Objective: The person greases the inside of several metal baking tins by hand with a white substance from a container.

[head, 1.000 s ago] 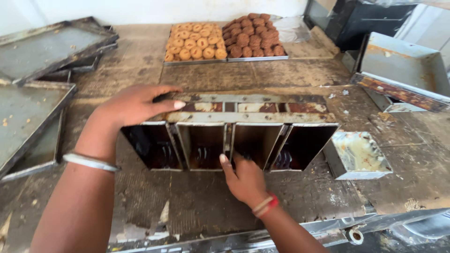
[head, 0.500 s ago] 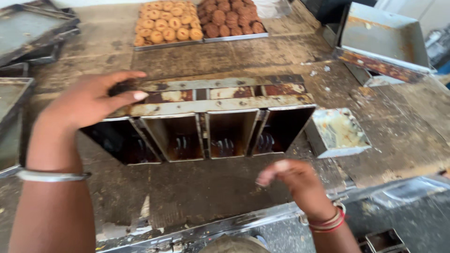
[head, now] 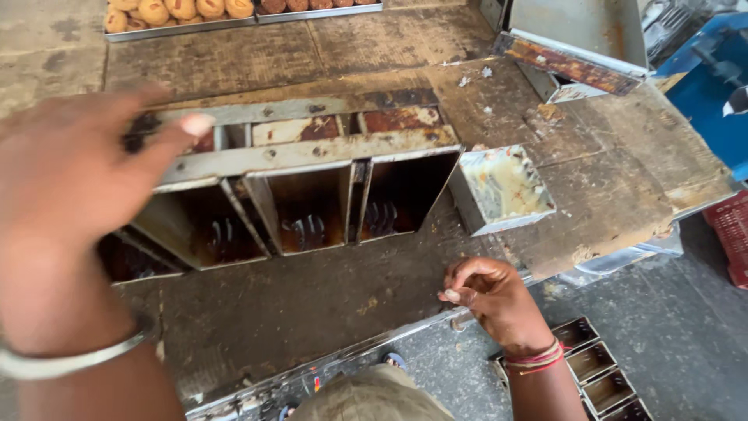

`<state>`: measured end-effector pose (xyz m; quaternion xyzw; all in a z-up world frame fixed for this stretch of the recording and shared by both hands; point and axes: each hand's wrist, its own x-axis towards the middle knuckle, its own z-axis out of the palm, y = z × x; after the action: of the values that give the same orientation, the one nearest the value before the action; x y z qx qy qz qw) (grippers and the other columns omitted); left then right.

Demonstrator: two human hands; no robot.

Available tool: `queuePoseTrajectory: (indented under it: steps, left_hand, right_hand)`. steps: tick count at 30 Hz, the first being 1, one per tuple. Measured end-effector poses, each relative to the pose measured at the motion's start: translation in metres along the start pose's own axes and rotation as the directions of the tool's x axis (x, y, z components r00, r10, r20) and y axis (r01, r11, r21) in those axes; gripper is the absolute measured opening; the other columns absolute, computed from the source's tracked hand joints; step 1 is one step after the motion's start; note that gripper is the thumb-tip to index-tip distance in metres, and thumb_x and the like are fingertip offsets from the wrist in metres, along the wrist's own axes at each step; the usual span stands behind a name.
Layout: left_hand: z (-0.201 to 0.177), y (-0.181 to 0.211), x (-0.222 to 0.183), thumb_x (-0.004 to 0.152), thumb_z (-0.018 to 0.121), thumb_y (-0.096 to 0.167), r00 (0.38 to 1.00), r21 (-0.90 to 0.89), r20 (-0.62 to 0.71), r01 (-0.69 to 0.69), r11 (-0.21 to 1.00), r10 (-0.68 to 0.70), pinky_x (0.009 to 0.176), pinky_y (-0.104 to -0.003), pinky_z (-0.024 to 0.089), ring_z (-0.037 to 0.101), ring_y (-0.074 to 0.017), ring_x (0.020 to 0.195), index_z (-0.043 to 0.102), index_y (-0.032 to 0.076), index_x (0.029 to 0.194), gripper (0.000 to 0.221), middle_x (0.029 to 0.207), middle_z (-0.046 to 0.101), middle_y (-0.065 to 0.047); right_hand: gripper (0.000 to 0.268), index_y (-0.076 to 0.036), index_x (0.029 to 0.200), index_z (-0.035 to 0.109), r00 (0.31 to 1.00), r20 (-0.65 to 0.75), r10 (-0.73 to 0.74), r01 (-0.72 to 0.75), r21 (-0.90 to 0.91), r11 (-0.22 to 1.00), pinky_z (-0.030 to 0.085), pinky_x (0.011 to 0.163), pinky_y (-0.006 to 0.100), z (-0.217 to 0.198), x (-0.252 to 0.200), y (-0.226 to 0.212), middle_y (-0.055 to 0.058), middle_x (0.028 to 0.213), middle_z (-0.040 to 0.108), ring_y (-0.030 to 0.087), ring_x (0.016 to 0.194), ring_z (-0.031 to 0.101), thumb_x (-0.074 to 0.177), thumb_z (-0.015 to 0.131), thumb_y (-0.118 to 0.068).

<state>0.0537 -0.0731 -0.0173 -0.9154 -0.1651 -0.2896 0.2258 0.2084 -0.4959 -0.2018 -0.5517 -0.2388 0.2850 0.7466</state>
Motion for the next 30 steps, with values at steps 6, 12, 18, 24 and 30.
queuePoseTrajectory:
  steps: [6, 12, 18, 24, 30]
  left_hand:
    - [0.020, -0.002, -0.002, 0.104, 0.072, 0.049, 0.989, -0.441, 0.111, 0.134, 0.888, -0.094, 0.093, -0.050, 0.056, 0.071, -0.0404, 0.105, 0.068, -0.002, 0.137, 0.061, 0.114, 0.071, -0.032]
    - [0.065, -0.012, -0.014, 0.101, 0.072, 0.043, 0.979, -0.594, 0.133, 0.203, 0.779, -0.155, 0.092, -0.051, 0.054, 0.067, -0.0412, 0.110, 0.062, -0.006, 0.139, 0.063, 0.122, 0.065, -0.031]
    - [0.074, -0.019, -0.023, 0.103, 0.071, 0.037, 0.987, -0.670, 0.106, 0.161, 0.725, -0.121, 0.102, -0.048, 0.053, 0.064, -0.0399, 0.123, 0.056, -0.003, 0.146, 0.061, 0.133, 0.061, -0.028]
    - [0.099, -0.032, -0.033, 0.104, 0.061, 0.035, 0.919, -0.754, 0.355, 0.391, 0.528, -0.173, 0.091, -0.043, 0.061, 0.067, -0.0309, 0.107, 0.041, 0.008, 0.156, 0.062, 0.146, 0.050, -0.018]
    - [0.148, -0.058, -0.044, 0.118, 0.060, 0.026, 0.982, -0.809, 0.181, 0.174, 0.562, -0.044, 0.099, -0.037, 0.060, 0.067, -0.0260, 0.111, 0.039, 0.007, 0.155, 0.047, 0.138, 0.048, -0.020]
  right_hand:
    - [0.013, 0.000, 0.093, 0.068, 0.971, -0.230, -0.069, 0.070, -0.002, 0.998, 0.051, 0.068, 0.032, -0.034, 0.012, -0.027, 0.012, 0.084, 0.068, 0.020, 0.079, 0.067, 0.087, 0.067, 0.012]
    - [0.020, 0.000, 0.100, 0.064, 0.963, -0.022, -0.268, 0.261, 0.313, 0.913, 0.053, 0.086, 0.031, -0.037, 0.022, -0.025, 0.007, 0.094, 0.065, 0.017, 0.095, 0.063, 0.094, 0.068, 0.018]
    - [0.026, -0.001, 0.098, 0.063, 0.991, -0.059, -0.116, 0.114, -0.033, 0.993, 0.049, 0.073, 0.026, -0.049, 0.024, -0.036, 0.010, 0.098, 0.067, 0.016, 0.091, 0.064, 0.082, 0.065, 0.019]
    - [0.025, -0.002, 0.099, 0.064, 0.989, 0.072, -0.133, 0.140, -0.104, 0.985, 0.048, 0.081, 0.025, -0.063, 0.030, -0.039, 0.008, 0.103, 0.065, 0.013, 0.097, 0.060, 0.086, 0.062, 0.020]
    - [0.028, -0.002, 0.098, 0.063, 0.978, 0.150, -0.143, 0.162, -0.127, 0.979, 0.049, 0.085, 0.030, -0.065, 0.039, -0.044, 0.007, 0.097, 0.064, 0.017, 0.097, 0.060, 0.082, 0.055, 0.020]
